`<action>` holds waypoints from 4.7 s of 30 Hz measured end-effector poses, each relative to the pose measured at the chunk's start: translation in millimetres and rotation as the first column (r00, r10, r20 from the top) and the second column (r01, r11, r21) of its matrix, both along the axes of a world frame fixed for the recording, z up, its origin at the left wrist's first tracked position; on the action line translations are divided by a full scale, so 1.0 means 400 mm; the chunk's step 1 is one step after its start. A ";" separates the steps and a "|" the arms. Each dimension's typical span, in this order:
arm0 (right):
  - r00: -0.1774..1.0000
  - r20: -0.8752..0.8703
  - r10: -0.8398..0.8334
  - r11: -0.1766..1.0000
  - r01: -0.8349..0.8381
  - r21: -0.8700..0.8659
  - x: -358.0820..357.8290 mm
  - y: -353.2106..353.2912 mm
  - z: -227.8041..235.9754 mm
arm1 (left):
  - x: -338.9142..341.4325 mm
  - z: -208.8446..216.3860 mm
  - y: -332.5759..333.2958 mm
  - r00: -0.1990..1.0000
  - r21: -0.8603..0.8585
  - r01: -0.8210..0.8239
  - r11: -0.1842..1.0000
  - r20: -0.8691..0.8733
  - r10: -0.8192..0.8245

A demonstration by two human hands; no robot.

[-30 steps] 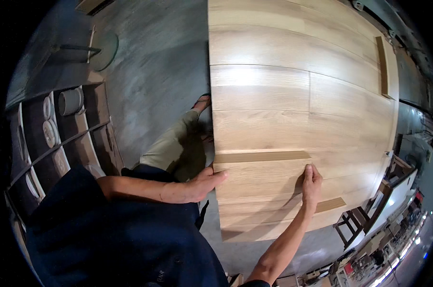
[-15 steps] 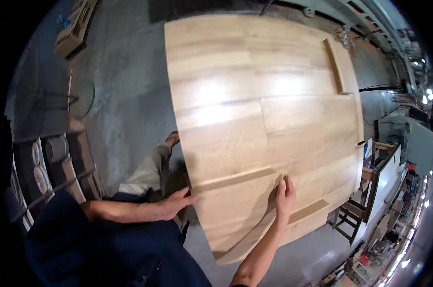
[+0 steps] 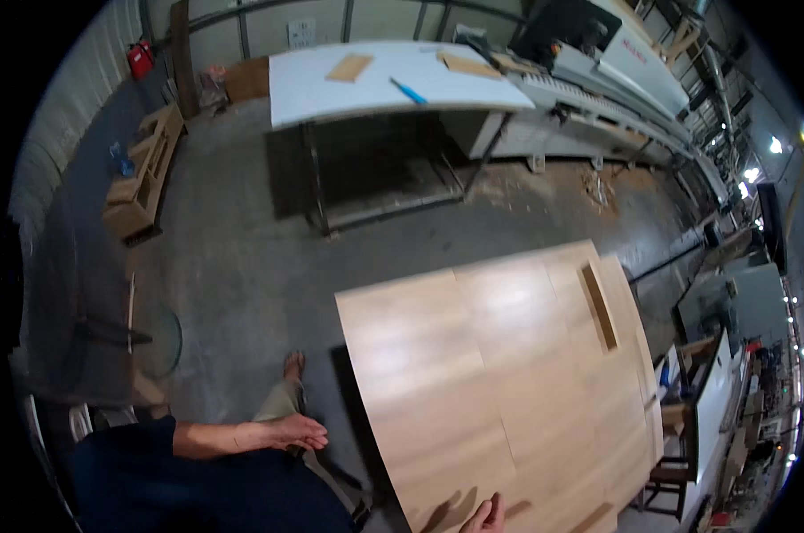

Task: The person organizes wood planks by picking them up from a large stack, aligning them on a table surface, and periodically moving them to a white worktable to arrange them into groups.

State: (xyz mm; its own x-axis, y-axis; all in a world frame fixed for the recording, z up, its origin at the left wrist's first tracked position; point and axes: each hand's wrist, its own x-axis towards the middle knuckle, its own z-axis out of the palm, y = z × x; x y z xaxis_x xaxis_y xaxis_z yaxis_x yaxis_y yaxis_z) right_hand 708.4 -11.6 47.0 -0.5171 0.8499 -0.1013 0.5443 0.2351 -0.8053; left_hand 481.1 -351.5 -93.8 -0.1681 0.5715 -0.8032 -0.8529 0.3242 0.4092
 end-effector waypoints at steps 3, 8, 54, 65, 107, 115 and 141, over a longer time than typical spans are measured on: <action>0.998 0.058 0.025 0.990 -0.017 -0.142 -0.223 -0.086 -0.066 | -0.260 0.051 -0.106 0.983 -0.029 -0.149 0.988 -0.112 0.144; 0.992 -0.128 -0.014 0.970 -0.018 -0.241 -0.620 -0.194 -0.133 | -0.661 0.138 -0.243 0.852 0.147 -0.297 0.943 -0.405 0.331; 0.502 -0.019 -0.865 0.502 0.864 -0.044 -1.050 0.808 -0.113 | -1.359 0.247 1.612 0.282 0.105 0.909 0.404 -0.868 -0.409; 0.680 0.149 -0.718 0.640 0.728 -0.243 -0.833 1.287 -0.146 | -1.032 0.137 1.962 0.343 -0.181 0.672 0.718 -0.784 -0.517; -0.658 -0.285 -0.697 -0.537 0.742 -0.401 -0.678 -0.433 -0.061 | -0.359 0.325 1.177 -0.250 0.038 0.922 -0.386 -0.702 -0.667; -0.629 -0.203 -0.750 -0.455 0.714 -0.533 -0.294 -0.379 -0.166 | 0.053 0.216 1.214 -0.209 -0.086 0.968 -0.235 -0.794 -0.571; -0.468 -0.421 -0.778 -0.055 0.717 -0.695 -0.147 -0.349 -0.183 | 0.255 0.188 1.287 -0.337 -0.295 0.940 -0.171 -0.727 -0.598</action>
State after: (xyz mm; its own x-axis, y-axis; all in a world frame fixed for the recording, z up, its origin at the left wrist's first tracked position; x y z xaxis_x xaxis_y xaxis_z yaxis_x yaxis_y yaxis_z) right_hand 649.4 -151.3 -26.3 0.7983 0.4190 -0.4326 -0.5029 0.0684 -0.8617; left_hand 583.0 163.3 -18.7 0.5518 0.6314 -0.5449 0.6139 0.1346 0.7778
